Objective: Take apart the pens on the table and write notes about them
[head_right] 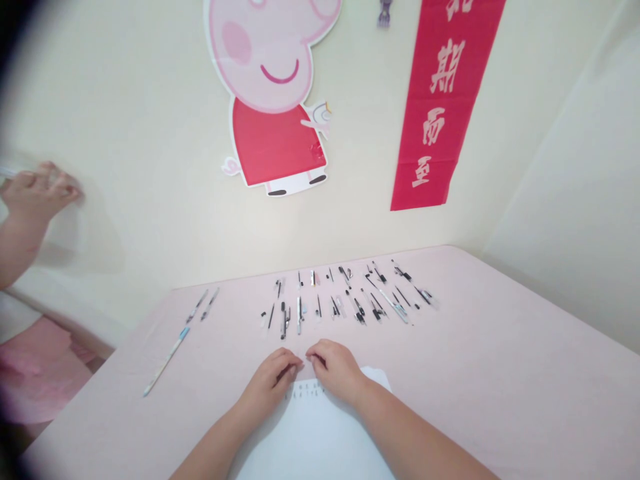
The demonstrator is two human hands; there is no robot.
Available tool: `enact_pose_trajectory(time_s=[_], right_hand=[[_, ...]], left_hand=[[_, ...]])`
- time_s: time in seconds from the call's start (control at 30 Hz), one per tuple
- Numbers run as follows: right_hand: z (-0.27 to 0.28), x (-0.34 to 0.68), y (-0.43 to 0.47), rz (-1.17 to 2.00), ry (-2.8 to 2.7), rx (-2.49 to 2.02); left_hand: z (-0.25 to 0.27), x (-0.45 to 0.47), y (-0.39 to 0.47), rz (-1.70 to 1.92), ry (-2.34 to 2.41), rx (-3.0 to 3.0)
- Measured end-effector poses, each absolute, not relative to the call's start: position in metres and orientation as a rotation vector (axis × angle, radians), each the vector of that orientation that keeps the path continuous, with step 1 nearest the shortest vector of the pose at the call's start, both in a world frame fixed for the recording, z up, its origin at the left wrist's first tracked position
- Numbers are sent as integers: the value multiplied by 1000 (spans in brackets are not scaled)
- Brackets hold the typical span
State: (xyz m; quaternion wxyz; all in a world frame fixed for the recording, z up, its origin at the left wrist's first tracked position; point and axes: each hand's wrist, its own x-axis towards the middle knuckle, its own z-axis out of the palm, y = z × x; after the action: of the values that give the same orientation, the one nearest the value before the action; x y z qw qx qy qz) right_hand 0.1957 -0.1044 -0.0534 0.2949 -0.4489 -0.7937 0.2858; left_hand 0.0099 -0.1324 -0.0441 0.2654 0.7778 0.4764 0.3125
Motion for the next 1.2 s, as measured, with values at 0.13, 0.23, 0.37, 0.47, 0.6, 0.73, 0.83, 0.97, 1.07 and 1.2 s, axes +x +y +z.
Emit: enact_pose_trajectory(time_s=[0.13,0.23,0.37,0.47,0.6,0.73,0.83,0.97,1.07,1.2], right_hand=[[-56,196,-103,757,-2118,-1202],[-55,196,-103,759,-2118,-1217],[-54,197,-104,762,-2128,-1221],[-53,197,-104,762,-2127,-1223],[-52,197,-105,761,-2124,-1230],[-52,197,-105,759,-2120,-1222],[-52,197,-105,766,-2117,-1231],[-52,196,-105,765,-2129,-1240],[-52,196,-105,763,-2126,-1237],[-53,196,-104,768,-2121,-1225]], left_hand=[[-42,-6,-120,1036,1413,2051],[-39,-28,-105,1140,1613,2038],[-36,-71,-83,1062,2006,2090],[-33,-106,-64,840,2266,2101],[-31,-139,-44,614,2461,2076],[-32,-153,-36,373,2582,2069],[-34,-156,-33,222,2627,2052],[-34,-157,-27,94,2657,1990],[-31,-156,-24,54,2636,1987],[-26,-150,-25,73,2635,1956]])
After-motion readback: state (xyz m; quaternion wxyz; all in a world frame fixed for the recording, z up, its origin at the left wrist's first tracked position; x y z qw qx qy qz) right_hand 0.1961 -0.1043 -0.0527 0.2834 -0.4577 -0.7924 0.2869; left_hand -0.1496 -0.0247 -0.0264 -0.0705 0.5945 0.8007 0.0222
